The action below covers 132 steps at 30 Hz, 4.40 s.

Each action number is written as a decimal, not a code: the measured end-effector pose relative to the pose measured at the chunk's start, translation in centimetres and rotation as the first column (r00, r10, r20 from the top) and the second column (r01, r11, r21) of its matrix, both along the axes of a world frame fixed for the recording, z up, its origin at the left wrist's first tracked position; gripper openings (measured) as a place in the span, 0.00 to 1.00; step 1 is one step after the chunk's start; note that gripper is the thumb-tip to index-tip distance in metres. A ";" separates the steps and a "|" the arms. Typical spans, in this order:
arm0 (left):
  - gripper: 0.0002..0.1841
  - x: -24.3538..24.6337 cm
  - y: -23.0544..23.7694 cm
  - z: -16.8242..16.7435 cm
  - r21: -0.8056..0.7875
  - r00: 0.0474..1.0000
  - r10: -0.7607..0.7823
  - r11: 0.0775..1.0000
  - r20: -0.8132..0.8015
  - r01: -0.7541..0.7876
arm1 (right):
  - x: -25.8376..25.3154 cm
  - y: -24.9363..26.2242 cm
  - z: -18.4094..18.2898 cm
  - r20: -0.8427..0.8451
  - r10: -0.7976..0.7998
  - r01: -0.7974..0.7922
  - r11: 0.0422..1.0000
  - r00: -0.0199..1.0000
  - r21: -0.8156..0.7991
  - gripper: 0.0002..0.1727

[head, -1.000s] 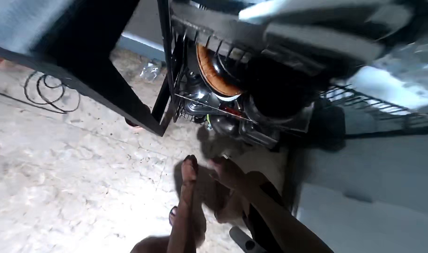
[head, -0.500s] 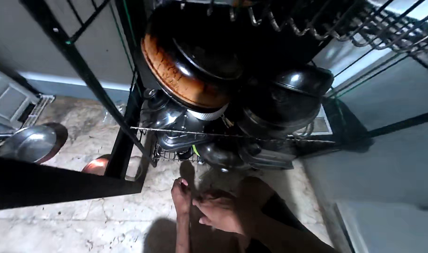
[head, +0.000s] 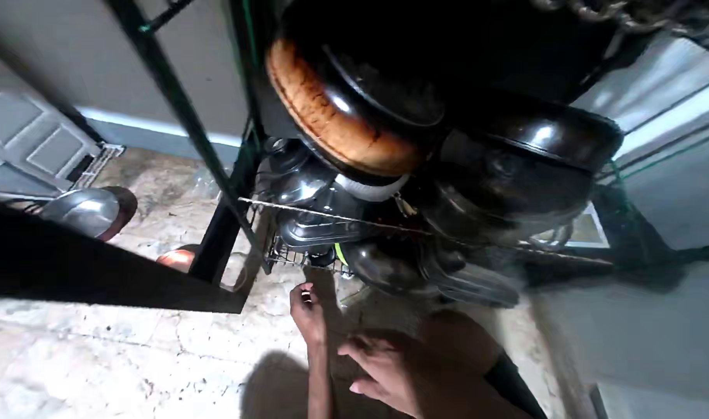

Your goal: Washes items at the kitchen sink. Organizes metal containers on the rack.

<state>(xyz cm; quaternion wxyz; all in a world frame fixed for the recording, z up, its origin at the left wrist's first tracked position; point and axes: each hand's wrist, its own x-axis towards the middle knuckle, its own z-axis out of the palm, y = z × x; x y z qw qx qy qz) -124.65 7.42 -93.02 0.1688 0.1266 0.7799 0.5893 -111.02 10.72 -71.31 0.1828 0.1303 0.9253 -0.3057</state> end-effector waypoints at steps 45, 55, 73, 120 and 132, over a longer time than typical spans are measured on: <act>0.16 2.4 -7.2 -2.3 0.151 0.959 0.011 0.987 0.282 -0.056 | 0.2 -6.6 0.7 0.121 0.144 -0.158 0.980 0.982 0.121 0.24; 0.27 -3.1 1.1 4.2 0.726 0.817 -0.265 0.641 0.513 -0.248 | -1.4 -4.4 1.4 0.397 0.045 -0.179 0.935 0.917 0.307 0.31; 0.26 -0.1 6.1 8.4 0.673 0.679 -0.235 0.545 0.696 -0.500 | 0.1 -2.6 1.1 0.501 -0.027 -0.161 0.931 0.865 0.328 0.31; 0.22 -2.6 -26.7 4.7 0.549 0.702 0.027 0.602 0.712 -0.580 | 15.6 2.7 9.0 -0.435 -0.265 0.102 0.926 0.860 -0.363 0.19; 0.17 -0.5 -28.0 7.6 0.335 0.776 0.357 0.750 0.520 -0.570 | 17.7 4.5 -9.3 0.081 -0.386 0.373 0.785 0.919 -0.495 0.20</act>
